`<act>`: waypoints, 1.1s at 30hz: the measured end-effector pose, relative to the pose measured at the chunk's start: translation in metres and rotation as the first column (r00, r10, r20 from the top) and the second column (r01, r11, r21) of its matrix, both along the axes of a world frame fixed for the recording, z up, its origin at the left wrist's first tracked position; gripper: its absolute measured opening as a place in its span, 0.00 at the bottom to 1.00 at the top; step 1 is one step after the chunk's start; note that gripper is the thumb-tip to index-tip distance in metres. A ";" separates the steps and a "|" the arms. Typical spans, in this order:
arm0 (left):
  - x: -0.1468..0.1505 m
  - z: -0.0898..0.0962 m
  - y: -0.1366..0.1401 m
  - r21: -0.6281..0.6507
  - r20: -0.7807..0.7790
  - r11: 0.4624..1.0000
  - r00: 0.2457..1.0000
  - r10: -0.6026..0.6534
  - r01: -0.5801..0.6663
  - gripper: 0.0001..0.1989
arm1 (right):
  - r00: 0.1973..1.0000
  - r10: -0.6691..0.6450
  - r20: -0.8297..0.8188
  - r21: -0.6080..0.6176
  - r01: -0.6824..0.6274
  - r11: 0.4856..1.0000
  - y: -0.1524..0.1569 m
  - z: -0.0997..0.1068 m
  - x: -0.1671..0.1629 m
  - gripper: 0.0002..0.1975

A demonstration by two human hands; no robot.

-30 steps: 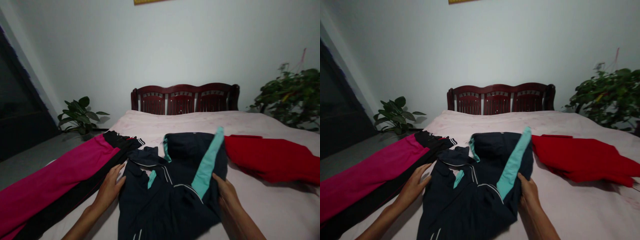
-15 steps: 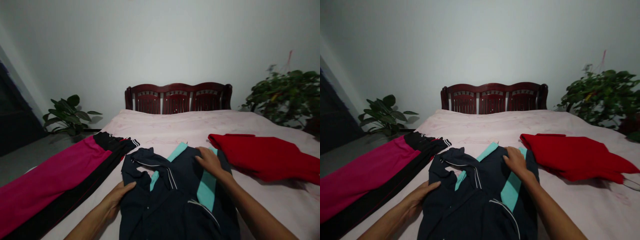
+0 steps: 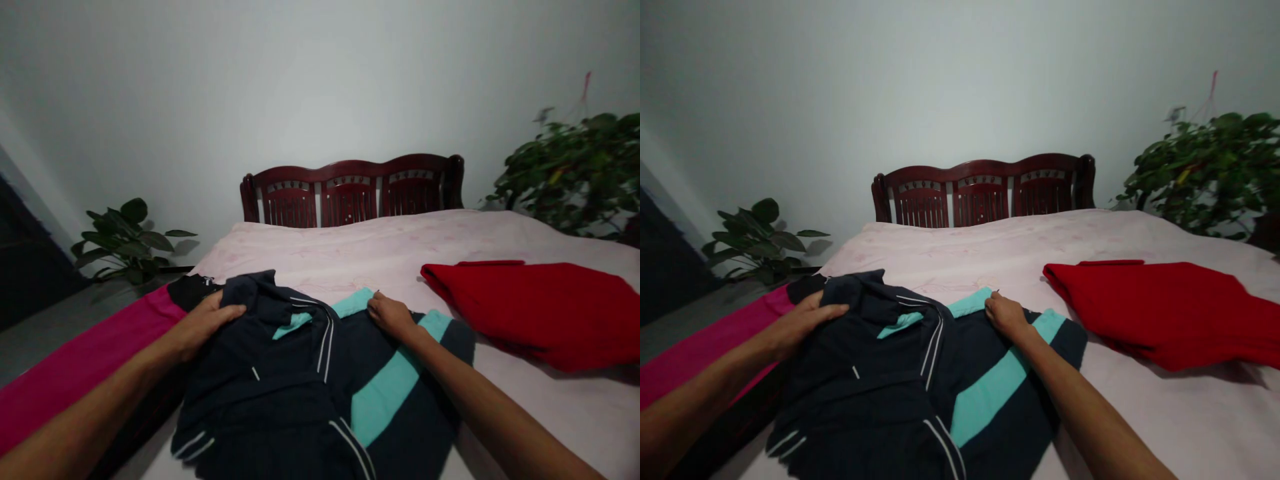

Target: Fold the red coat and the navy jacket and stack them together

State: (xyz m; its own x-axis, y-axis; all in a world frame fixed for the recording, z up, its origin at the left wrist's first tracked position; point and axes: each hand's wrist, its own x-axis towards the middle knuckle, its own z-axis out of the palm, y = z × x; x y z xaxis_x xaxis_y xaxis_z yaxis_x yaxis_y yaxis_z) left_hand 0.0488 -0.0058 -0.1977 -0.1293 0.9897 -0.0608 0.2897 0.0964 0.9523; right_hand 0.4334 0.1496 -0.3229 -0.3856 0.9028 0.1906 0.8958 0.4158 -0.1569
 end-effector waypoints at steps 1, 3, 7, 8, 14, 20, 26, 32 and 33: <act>-0.008 0.014 0.013 0.022 -0.087 1.000 0.996 -0.015 0.017 0.28 | 1.000 -0.016 -0.011 -0.001 0.016 1.000 0.000 0.001 0.000 0.14; -0.024 0.040 0.041 0.092 -0.258 0.995 0.966 -0.020 0.045 0.25 | 0.998 -0.050 -0.039 -0.006 0.049 0.999 0.003 0.003 0.001 0.15; -0.045 0.058 0.091 0.279 -0.764 0.958 0.591 0.260 -0.061 0.19 | 0.994 -0.078 -0.072 -0.063 0.074 0.995 0.007 0.004 0.002 0.18; -0.046 0.053 0.097 0.299 -0.857 0.950 0.414 0.307 -0.086 0.18 | 0.995 -0.069 -0.074 -0.081 0.063 0.995 0.006 0.004 0.002 0.17; -0.021 -0.032 0.083 0.222 -0.965 0.974 0.153 0.211 0.055 0.25 | 0.987 0.090 -0.136 -0.140 -0.109 0.984 -0.026 0.011 0.006 0.19; 0.006 -0.081 0.054 -0.059 -0.996 0.951 0.045 -0.076 0.304 0.26 | 0.978 0.208 -0.019 -0.214 -0.208 0.955 -0.066 0.018 0.003 0.28; -0.004 -0.067 0.055 -0.059 -0.994 0.939 0.062 -0.085 0.338 0.22 | 0.958 0.263 0.116 -0.122 -0.249 0.961 -0.082 0.029 0.002 0.09; -0.057 -0.050 0.001 0.123 -0.976 0.910 0.213 0.039 0.396 0.20 | 0.999 0.046 -0.020 0.179 -0.042 0.983 -0.102 0.049 0.093 0.14; -0.066 -0.055 -0.017 0.213 -0.950 0.891 0.297 0.094 0.400 0.19 | 0.998 0.041 -0.040 0.191 -0.033 0.981 -0.108 0.044 0.112 0.14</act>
State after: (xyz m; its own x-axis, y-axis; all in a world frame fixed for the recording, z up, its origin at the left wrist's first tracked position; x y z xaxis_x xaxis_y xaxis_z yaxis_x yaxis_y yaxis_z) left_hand -0.0169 -0.0223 -0.2531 0.3048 0.8969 0.3204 0.9502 -0.3091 -0.0388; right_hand 0.5449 0.0417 -0.2789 -0.4056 0.8338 0.3745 0.8734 0.4744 -0.1103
